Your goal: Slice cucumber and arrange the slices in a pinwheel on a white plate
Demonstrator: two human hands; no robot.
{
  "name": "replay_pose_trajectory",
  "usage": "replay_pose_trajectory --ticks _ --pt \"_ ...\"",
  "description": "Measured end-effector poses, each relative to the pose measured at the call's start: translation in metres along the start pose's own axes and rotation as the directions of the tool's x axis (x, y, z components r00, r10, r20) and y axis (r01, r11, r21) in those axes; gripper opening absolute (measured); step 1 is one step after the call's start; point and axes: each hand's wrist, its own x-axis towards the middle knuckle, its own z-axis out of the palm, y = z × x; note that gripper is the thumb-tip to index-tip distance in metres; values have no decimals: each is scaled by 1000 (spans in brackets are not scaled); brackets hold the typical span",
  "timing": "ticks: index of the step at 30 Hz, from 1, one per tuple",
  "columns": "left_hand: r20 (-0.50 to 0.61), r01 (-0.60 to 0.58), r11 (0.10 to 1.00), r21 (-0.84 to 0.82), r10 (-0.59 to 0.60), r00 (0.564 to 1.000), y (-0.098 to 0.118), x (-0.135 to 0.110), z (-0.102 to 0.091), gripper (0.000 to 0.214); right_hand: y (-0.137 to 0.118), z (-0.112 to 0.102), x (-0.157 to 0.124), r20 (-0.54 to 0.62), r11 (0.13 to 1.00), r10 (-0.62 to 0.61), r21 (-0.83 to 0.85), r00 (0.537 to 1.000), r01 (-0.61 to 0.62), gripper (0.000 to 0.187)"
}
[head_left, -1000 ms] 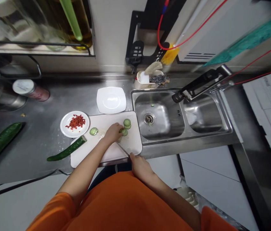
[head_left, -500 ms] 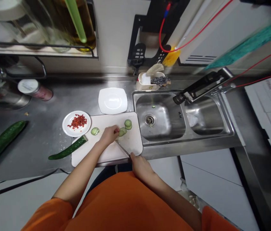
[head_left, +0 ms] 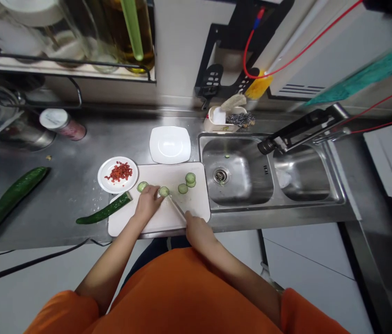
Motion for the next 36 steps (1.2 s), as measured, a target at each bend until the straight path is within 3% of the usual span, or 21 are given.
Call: replay_pose_trajectory --ticks 8,36 --pt "-43 11 1000 -17 -12 999 0 -5 11 25 -14 -1 13 -26 997 -25 -68 999 23 35" --pt "36 88 995 -46 -87 996 1 -2 8 29 -19 -1 22 9 1000 -10 12 1000 10 37"
